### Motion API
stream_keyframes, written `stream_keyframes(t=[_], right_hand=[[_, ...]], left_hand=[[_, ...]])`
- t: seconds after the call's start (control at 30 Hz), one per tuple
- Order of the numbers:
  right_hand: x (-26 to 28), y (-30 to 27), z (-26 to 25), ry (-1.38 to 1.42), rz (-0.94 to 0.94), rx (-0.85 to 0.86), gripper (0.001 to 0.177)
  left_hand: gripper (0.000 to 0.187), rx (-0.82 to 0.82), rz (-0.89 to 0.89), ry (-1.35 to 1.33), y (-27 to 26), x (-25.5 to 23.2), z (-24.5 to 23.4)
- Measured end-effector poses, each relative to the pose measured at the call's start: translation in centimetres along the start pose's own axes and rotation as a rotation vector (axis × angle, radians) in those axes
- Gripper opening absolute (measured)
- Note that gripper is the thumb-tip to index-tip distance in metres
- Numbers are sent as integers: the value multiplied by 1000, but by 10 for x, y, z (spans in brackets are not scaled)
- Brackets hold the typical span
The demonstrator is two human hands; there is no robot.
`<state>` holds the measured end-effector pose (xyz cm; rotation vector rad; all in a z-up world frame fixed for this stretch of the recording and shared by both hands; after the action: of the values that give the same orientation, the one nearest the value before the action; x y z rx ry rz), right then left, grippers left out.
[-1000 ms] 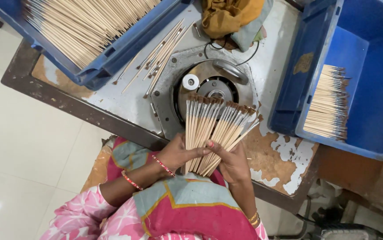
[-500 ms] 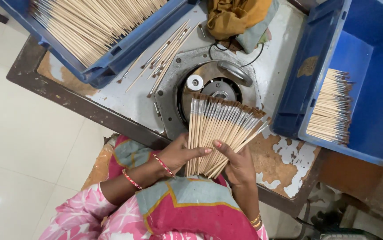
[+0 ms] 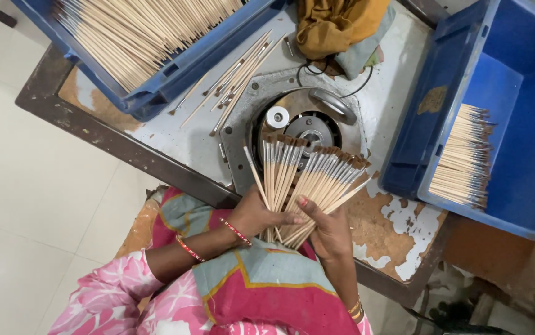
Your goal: Feeding incense sticks into a specialized machine for processing on a factory floor.
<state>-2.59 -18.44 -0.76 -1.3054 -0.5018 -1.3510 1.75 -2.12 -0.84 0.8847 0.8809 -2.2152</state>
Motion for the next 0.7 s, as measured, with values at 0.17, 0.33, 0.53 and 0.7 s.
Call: stream_keyframes(t=[0.17, 0.33, 0.53, 0.7], right_hand=[[-26, -2, -12, 31, 5, -21, 49], [20, -6, 35, 158, -56, 39, 49], [13, 1, 34, 68, -111, 125, 55], [-22, -2, 8, 84, -62, -31, 37]], left_hand=[[63, 47, -16, 176, 5, 14, -3], [62, -46, -230, -29, -4, -4, -1], [58, -32, -252, -74, 0, 7, -10], [55, 13, -147, 191, 7, 15, -9]])
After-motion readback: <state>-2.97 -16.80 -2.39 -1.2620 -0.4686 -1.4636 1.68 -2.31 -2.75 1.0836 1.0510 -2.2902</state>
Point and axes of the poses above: each hand's wrist, its own y-axis towards the middle knuckle, its own z-axis out of the palm, x = y × z, the point moved 4 cm from there along y, towards the middle knuckle, and after that the axes turned 13 degrees about -z, right-handed, at the moved point
